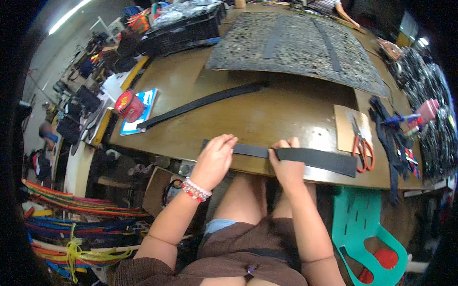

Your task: The person cuts multiple black fabric straps into shorter pieces using red-handled scissors on a workbench. After cutting, the person arranges the strap pieces on a textured mat and applies a yellow substance from a can onto the straps using a small brush.

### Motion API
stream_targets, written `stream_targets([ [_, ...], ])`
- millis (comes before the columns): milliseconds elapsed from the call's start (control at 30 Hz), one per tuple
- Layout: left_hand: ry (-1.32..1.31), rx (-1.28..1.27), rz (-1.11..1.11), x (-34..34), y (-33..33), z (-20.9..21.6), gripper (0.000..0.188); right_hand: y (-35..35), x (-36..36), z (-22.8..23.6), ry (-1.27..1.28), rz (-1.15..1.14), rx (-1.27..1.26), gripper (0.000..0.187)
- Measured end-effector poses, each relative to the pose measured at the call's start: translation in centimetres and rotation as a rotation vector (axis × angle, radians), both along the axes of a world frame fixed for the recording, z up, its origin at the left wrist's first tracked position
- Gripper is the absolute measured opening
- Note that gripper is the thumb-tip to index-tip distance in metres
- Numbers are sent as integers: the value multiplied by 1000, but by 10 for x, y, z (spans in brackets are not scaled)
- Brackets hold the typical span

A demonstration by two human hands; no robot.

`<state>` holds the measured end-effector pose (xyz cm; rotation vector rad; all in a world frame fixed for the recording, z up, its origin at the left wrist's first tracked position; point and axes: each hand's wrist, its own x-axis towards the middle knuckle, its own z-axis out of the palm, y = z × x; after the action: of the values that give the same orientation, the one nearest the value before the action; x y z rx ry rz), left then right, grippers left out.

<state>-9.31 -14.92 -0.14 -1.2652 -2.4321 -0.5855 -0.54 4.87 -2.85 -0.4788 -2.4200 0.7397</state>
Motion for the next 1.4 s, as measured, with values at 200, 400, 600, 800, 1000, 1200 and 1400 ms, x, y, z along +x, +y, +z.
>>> stream_targets([
  [200, -157, -257, -205, 26, 59, 2, 14, 26, 17, 22, 14, 184, -272, 15],
  [400, -59, -290, -269, 28, 62, 12, 43, 76, 59, 48, 37, 94, -511, 16],
  [600, -102, -444, -198, 36, 68, 18, 56, 85, 62, 24, 17, 18, -494, 16],
  [800, -70, -462, -210, 35, 68, 17, 62, 91, 63, 11, -5, 7, -349, 18],
  [1000, -58, -526, -208, 37, 69, 21, 62, 89, 62, 8, -16, -4, -255, 15],
  [1200, 6, -262, -275, 45, 87, 21, 40, 64, 51, 1, -45, -57, -194, 15],
  [1400, -84, -293, -353, 61, 107, 13, 32, 81, 52, 12, 92, -14, -458, 21],
])
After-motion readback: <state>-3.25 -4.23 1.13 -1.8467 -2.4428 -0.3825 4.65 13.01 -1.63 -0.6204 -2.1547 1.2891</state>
